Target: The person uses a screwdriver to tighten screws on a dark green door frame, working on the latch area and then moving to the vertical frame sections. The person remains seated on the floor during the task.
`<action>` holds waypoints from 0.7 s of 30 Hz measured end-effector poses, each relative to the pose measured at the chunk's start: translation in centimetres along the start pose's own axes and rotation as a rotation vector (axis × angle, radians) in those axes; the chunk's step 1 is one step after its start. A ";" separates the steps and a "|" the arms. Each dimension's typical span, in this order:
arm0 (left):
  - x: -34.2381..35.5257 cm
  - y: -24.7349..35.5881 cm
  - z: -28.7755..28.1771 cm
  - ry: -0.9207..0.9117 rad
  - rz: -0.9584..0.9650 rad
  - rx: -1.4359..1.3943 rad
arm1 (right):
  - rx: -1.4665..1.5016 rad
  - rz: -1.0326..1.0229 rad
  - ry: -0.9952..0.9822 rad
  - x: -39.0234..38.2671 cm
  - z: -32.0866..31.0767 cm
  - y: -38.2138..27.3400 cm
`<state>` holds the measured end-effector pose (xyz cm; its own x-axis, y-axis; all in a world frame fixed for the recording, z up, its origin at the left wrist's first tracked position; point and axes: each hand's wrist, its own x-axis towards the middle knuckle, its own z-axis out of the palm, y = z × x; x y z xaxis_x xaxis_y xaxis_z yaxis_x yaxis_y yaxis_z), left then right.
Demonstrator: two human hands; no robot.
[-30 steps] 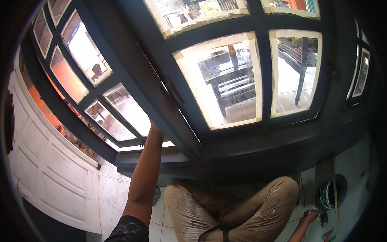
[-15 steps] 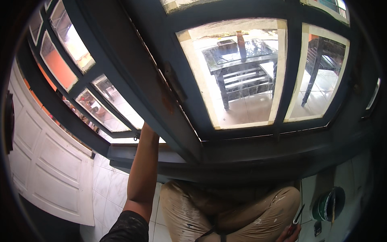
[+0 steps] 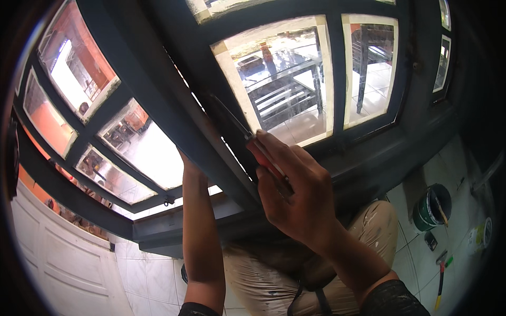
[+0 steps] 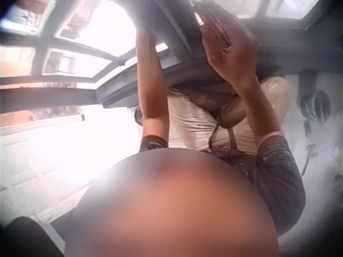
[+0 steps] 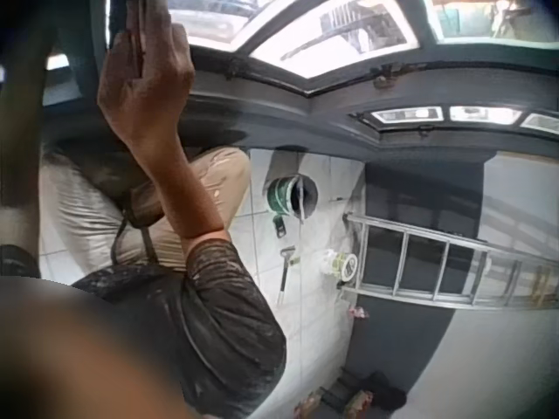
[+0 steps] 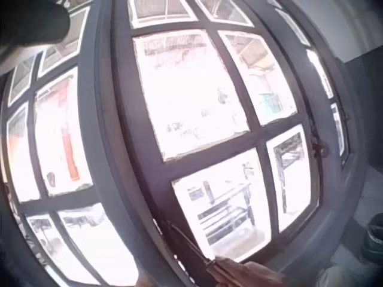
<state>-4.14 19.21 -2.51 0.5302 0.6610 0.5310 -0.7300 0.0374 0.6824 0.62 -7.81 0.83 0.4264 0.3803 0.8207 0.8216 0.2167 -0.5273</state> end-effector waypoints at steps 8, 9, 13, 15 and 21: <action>0.0 -0.6 -1.9 -0.100 0.029 -0.097 | 0.003 0.041 -0.034 2.2 1.3 -1.1; -0.1 -0.6 -1.7 -0.101 0.025 -0.113 | -0.002 0.038 -0.032 2.2 1.4 -1.0; 0.1 -0.8 -1.9 -0.098 0.036 -0.017 | 0.053 0.000 0.004 2.1 2.4 -0.2; 0.4 -0.8 -3.0 -0.119 0.050 0.049 | 0.064 -0.003 -0.002 2.0 2.6 -0.1; 1.0 -0.7 -4.5 -0.274 0.170 0.281 | 0.293 0.118 0.009 2.1 3.2 -0.2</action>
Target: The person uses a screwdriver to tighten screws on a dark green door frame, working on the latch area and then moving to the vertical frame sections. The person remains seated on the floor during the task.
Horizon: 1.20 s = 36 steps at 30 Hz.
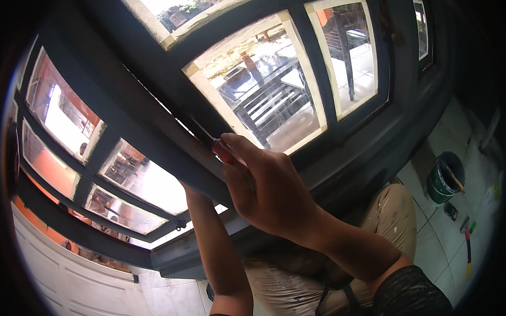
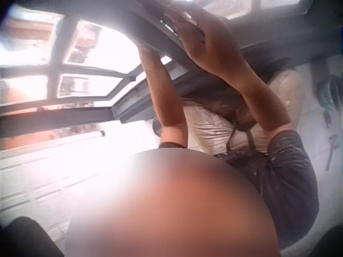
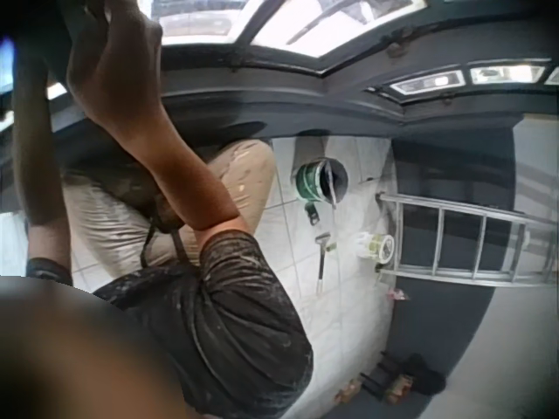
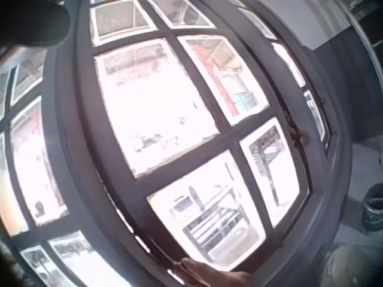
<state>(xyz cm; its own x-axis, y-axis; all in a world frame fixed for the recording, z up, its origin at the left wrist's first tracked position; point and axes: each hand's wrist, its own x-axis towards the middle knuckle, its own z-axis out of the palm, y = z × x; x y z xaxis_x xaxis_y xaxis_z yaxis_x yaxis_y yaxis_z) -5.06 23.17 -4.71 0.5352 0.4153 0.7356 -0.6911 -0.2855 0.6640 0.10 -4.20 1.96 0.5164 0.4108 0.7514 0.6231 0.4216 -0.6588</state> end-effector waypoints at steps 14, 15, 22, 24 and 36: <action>0.6 0.6 1.7 0.121 -0.060 0.013 | -0.060 0.277 -0.128 1.9 -1.8 -5.2; 0.6 0.7 1.7 0.116 -0.057 0.012 | -0.098 0.283 -0.141 2.1 -1.8 -5.5; 0.8 0.3 2.6 0.173 -0.074 -0.012 | -0.429 -0.045 -0.173 2.6 -1.0 -5.5; 0.8 0.6 2.2 0.187 -0.082 -0.010 | -0.455 -0.022 -0.119 2.4 -0.4 -6.0; 1.0 2.0 3.0 0.190 -0.164 -0.026 | -0.499 0.443 -0.365 7.5 -1.2 -10.4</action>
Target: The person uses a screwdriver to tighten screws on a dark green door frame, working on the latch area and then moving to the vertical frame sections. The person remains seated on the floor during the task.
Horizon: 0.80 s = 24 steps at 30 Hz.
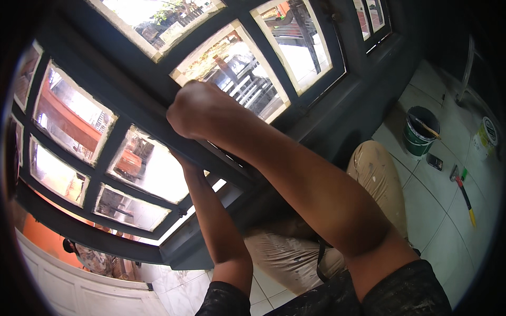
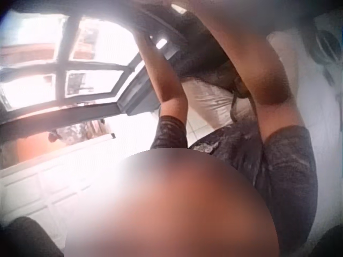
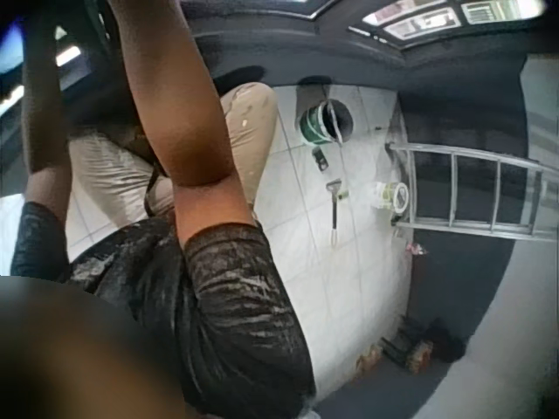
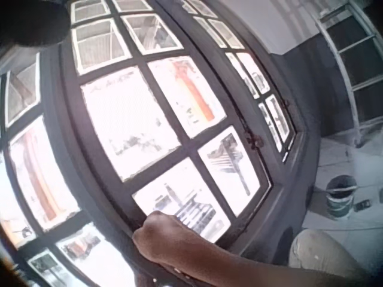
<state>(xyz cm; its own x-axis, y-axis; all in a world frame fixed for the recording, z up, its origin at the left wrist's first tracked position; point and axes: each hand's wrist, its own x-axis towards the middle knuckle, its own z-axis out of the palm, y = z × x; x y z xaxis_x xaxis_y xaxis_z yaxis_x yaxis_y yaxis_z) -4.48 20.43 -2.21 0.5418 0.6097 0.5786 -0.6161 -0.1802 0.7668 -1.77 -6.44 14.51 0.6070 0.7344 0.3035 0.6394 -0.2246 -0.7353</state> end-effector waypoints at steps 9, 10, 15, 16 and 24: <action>-0.7 2.0 2.9 0.064 -0.230 -0.197 | -0.062 0.071 0.069 0.2 0.7 -2.7; -0.5 1.9 3.1 0.018 -0.170 -0.164 | -0.058 0.105 0.044 0.9 0.5 -2.6; 0.0 1.4 1.0 -0.101 -0.030 -0.007 | 0.406 0.228 -0.054 0.5 -0.7 -1.9; -0.2 1.4 1.3 -0.063 -0.042 -0.006 | 0.276 0.212 -0.058 0.9 -0.4 -1.8; 0.4 0.4 0.8 0.005 -0.116 -0.111 | -0.075 -0.082 0.169 0.3 2.4 -1.5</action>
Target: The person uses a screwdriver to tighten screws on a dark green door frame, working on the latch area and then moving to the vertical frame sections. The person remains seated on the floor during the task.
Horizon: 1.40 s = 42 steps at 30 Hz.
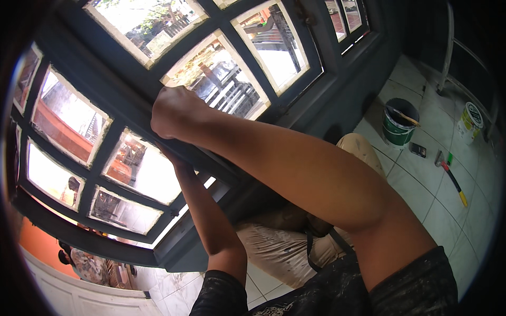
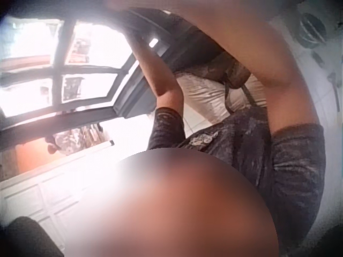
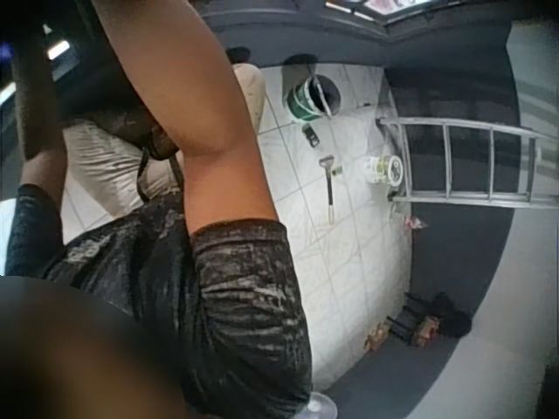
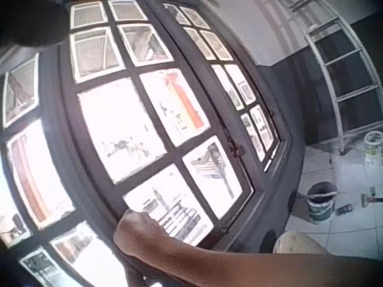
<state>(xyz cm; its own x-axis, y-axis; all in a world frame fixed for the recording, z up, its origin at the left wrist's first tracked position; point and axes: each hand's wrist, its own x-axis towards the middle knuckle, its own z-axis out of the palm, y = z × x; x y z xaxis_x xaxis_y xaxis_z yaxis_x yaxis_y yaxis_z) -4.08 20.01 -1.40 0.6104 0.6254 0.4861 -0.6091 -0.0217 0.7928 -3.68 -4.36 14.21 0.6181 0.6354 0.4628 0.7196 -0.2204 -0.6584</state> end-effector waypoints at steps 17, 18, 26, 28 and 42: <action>-1.1 1.1 3.2 0.059 0.025 0.018 | -0.072 0.198 -0.240 3.4 -1.2 0.2; -1.7 1.6 3.2 0.079 -0.034 -0.062 | -0.040 0.210 -0.245 2.5 -1.5 -0.8; -2.3 2.7 4.5 0.038 -0.077 -0.184 | -0.236 -0.034 -0.150 -0.5 -2.8 -0.8; -1.4 1.4 3.2 0.024 -0.017 -0.123 | -0.293 0.023 -0.251 0.3 -3.7 -1.4; -1.7 1.4 2.3 0.087 0.096 0.148 | -0.682 -0.463 0.092 -0.3 -3.4 3.4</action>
<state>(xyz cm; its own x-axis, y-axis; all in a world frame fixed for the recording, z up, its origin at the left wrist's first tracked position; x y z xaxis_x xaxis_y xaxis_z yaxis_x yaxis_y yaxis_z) -4.88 17.13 -0.27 0.5031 0.6797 0.5338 -0.5777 -0.1949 0.7926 -0.33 -7.81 13.83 0.2143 0.7158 0.6646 0.9231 -0.3708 0.1017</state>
